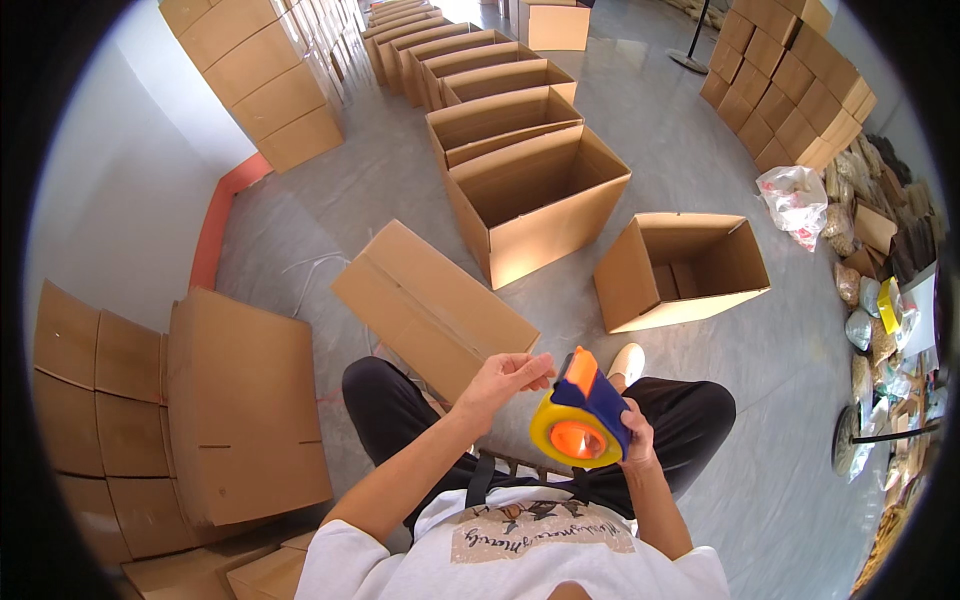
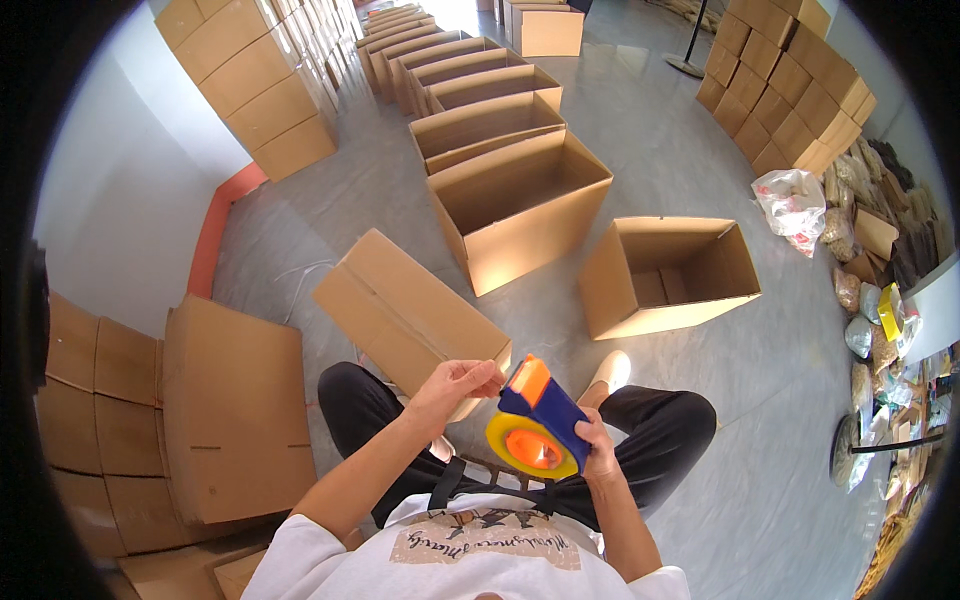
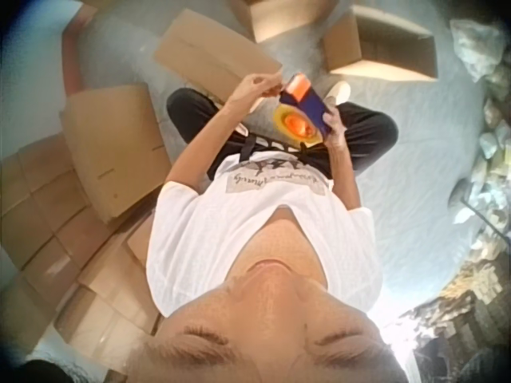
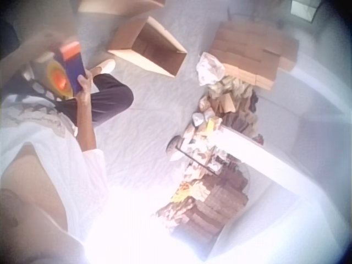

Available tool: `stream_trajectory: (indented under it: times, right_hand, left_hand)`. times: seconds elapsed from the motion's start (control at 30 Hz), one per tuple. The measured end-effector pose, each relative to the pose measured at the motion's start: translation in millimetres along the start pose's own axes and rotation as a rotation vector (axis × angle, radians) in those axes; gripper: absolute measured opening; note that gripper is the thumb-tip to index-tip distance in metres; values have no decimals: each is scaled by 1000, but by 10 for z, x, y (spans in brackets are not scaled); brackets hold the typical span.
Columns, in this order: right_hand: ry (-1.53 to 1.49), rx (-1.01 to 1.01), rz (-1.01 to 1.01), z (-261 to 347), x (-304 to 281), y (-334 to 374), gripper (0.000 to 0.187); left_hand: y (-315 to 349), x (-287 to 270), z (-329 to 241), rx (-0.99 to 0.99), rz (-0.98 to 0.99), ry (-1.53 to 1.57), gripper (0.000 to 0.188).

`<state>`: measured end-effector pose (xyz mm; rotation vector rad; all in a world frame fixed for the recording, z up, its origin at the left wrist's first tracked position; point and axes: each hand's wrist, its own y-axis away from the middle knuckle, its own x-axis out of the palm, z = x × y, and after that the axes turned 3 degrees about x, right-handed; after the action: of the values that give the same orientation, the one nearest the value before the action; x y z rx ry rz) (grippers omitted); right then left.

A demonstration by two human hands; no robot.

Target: The person folds the bottom flaps of cardboard boxes and applies adhesive tape to the seams using a handheld tape dispenser while seated on a stool.

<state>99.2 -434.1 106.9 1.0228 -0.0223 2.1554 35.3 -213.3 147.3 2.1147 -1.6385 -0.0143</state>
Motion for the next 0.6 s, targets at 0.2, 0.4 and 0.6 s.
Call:
stream_trajectory:
  times: [0.2, 0.4, 0.6]
  right_hand:
    - [496, -18, 181, 172, -91, 135, 52]
    - [937, -104, 223, 363, 160, 269, 57]
    - [1135, -135, 218, 395, 369, 396, 53]
  left_hand:
    - [140, -41, 63, -6, 83, -20, 24]
    - [282, -13, 21, 199, 90, -158, 17]
    - [455, 47, -44, 407, 23, -293, 13]
